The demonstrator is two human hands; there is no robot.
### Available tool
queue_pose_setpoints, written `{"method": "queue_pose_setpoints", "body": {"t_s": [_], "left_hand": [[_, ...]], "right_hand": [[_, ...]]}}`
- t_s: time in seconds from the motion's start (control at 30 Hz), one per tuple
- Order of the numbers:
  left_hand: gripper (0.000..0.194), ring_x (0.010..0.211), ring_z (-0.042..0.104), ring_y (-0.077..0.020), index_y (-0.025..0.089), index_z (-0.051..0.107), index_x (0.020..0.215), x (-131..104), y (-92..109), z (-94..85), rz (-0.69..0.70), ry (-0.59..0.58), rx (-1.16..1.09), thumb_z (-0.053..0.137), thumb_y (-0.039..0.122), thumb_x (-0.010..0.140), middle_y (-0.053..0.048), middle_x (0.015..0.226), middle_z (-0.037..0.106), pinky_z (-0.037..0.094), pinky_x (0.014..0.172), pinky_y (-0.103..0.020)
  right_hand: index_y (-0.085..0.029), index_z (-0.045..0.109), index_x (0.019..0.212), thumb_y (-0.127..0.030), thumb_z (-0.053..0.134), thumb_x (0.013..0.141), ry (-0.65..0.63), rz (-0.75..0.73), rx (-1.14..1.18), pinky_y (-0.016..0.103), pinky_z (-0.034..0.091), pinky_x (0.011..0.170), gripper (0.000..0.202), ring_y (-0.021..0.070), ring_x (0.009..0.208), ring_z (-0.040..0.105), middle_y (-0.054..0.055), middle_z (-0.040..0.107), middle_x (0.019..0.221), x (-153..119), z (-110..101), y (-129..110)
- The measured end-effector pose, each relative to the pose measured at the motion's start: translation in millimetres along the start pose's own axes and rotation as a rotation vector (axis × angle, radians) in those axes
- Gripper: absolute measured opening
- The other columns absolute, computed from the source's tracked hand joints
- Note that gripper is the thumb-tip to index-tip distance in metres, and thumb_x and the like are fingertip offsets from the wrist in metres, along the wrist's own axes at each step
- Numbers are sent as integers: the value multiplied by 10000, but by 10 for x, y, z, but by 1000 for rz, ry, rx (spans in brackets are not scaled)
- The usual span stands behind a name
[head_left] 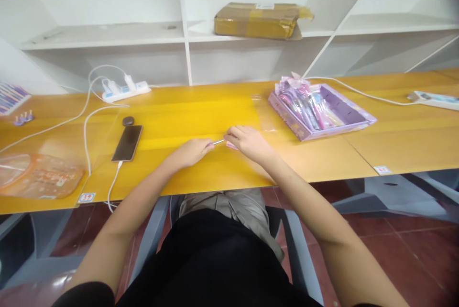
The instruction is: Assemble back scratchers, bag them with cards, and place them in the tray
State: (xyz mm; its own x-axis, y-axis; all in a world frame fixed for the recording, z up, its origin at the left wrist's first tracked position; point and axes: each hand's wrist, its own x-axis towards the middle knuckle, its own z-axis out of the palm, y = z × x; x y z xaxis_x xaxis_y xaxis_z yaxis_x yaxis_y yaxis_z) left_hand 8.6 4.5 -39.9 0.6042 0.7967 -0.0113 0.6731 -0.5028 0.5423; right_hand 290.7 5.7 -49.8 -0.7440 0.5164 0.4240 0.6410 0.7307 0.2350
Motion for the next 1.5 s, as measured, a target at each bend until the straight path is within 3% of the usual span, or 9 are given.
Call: {"method": "queue_pose_setpoints", "body": {"t_s": [0.33, 0.43, 0.53, 0.63, 0.73, 0.87, 1.07, 1.33, 1.5], "left_hand": [[382, 1114, 785, -271, 233, 785, 1247, -275, 255, -142, 36, 105, 367, 466, 427, 1168, -110, 1249, 846, 546, 909, -331], [420, 1192, 783, -290, 264, 805, 1266, -553, -17, -405, -2, 204, 387, 448, 458, 1157, -107, 1333, 840, 572, 989, -375], [474, 1221, 776, -335, 258, 830, 1182, -944, -472, -770, -65, 314, 417, 440, 520, 1120, -116, 1304, 849, 570, 1083, -440], [532, 1163, 780, -324, 239, 831, 1136, -1300, -809, -978, -127, 290, 451, 404, 555, 1099, -114, 1240, 864, 572, 1100, -446], [506, 1157, 792, -327, 281, 829, 1087, -1496, -844, -933, -122, 233, 423, 425, 586, 1075, -98, 1195, 870, 591, 1087, -451], [485, 1179, 786, -327, 299, 808, 1173, -1588, -655, -798, -108, 261, 401, 433, 596, 1090, -103, 1282, 837, 603, 1068, -451], [450, 1173, 765, -309, 298, 788, 1216, -1657, -587, -822, -90, 312, 431, 450, 575, 1109, -106, 1268, 806, 601, 1054, -430], [427, 1042, 769, -267, 222, 798, 1190, -1621, -674, -720, 104, 333, 503, 484, 509, 1161, -109, 1146, 821, 615, 950, -388], [401, 1109, 778, -269, 239, 812, 1266, -1636, -726, -672, 144, 294, 515, 458, 401, 1172, -98, 1217, 832, 622, 978, -392]], "right_hand": [[-247, 787, 1087, -274, 516, 1175, 127, 188, -18, 406, 390, 747, 286, 258, 848, 597, 92, 692, 886, -349, -419, -243], [-284, 791, 1108, -248, 518, 1138, 177, 321, -64, 411, 429, 739, 277, 276, 847, 620, 102, 703, 909, -772, -546, -3], [-311, 797, 1018, -304, 484, 1127, 197, 551, -120, 432, 446, 723, 331, 299, 818, 641, 124, 714, 887, -1406, -710, 475], [-336, 764, 876, -453, 546, 1096, 184, 676, -114, 474, 496, 761, 331, 325, 840, 689, 178, 765, 940, -1974, -838, 842], [-374, 732, 836, -529, 593, 1046, 146, 729, -3, 507, 545, 811, 296, 352, 898, 753, 199, 794, 1005, -2253, -887, 877], [-430, 735, 929, -546, 634, 1036, 175, 773, 109, 532, 579, 796, 187, 379, 914, 791, 156, 808, 1015, -2316, -923, 661], [-464, 725, 1042, -549, 678, 1025, 231, 780, 140, 513, 610, 763, 98, 366, 968, 813, 128, 810, 1077, -2475, -958, 569], [-243, 799, 1052, -579, 595, 1125, 245, 756, -49, 329, 575, 776, 400, 238, 945, 798, 109, 818, 1059, -2690, -851, 560], [-213, 812, 1007, -572, 582, 1150, 260, 706, -120, 300, 512, 703, 450, 201, 856, 759, 90, 798, 957, -2684, -829, 534]]}}
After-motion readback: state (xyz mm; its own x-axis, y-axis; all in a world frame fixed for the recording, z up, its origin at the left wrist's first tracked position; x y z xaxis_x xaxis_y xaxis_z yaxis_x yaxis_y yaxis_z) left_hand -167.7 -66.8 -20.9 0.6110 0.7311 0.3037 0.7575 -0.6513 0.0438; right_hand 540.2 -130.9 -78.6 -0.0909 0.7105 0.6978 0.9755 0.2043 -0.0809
